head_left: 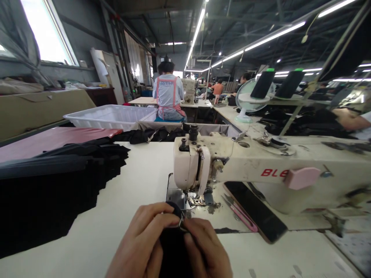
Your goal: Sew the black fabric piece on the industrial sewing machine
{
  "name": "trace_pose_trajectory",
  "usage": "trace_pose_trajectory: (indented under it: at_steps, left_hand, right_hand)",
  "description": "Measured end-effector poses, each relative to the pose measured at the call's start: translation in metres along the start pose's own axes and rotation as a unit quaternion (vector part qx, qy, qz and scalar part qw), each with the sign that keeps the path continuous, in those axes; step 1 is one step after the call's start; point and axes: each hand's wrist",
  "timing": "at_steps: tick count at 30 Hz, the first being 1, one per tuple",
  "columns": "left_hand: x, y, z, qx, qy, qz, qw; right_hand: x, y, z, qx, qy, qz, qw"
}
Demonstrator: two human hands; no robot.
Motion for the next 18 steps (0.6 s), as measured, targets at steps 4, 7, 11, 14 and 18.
trace_pose_trajectory:
  at_steps: [4,7,11,14,18]
  left_hand:
    - [-0.031,-0.019,-0.001,-0.092,0.086,0.148,0.981]
    - [-0.036,-0.03,-0.005,-0.159,0.158,0.173,0.959]
    - [-0.024,-0.03,0.0,-0.149,0.209,0.148,0.955]
    - [-0.023,-0.026,0.007,-0.167,0.206,0.185,0.946]
    - [-0.048,-0.034,0.001,-0.042,0.005,0.132,0.99]
  right_hand:
    - [-0.041,-0.018,0.02,0.109,-0.033,0.109,0.987]
    - [-0.052,-0.024,0.029,0.161,-0.057,0.11,0.979]
    - [-0.051,-0.022,0.027,0.186,-0.066,0.102,0.975]
    - [-0.052,-0.022,0.021,0.187,-0.085,0.117,0.972]
    - [-0.051,-0.023,0.022,0.085,-0.036,0.102,0.99]
Point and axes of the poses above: each hand's wrist, its own y-axis away from the middle knuckle, its own x-axis out of the palm, z = x × y, and after that the axes turned 10 degrees about z, right-handed
